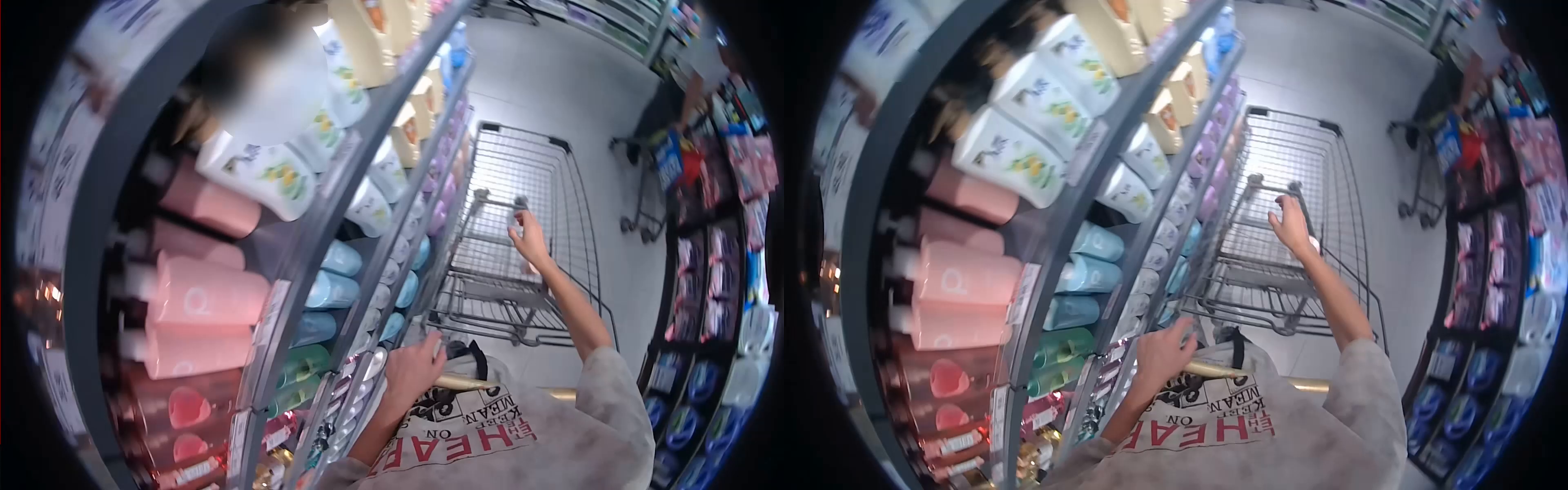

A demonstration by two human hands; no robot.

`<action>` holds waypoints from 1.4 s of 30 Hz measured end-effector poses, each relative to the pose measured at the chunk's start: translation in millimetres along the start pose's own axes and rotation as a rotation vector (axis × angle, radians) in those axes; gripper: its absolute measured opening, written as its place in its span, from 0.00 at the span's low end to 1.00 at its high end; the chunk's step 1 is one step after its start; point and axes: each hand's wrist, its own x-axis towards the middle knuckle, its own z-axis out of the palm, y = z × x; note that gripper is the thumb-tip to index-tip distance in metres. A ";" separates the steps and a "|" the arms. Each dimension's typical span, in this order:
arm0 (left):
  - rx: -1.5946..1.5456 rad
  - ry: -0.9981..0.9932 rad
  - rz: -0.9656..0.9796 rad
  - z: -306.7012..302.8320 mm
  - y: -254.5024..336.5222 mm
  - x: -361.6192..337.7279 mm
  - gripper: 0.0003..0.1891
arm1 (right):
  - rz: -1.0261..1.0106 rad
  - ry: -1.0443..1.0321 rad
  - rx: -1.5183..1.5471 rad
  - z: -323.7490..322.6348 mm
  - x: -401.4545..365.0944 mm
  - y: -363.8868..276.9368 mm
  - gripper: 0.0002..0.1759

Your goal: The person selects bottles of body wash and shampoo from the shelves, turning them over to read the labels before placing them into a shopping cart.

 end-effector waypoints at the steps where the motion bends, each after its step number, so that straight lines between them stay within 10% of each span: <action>1: 0.038 0.029 -0.032 3.0 -3.6 1.6 0.13 | 0.116 -0.065 -0.143 -6.7 -14.4 37.1 0.22; 7: 0.089 0.020 -0.115 1.5 -3.2 6.2 0.14 | 0.604 -0.321 -0.353 -23.2 -82.3 143.4 0.31; 26: 0.105 0.068 -0.155 2.7 -8.4 15.6 0.13 | 0.274 -0.582 -0.617 29.2 -78.2 153.2 0.17; 42: -0.277 0.053 -0.175 -3.5 2.8 53.1 0.28 | -0.235 -0.346 -0.131 -168.6 -20.9 -132.8 0.24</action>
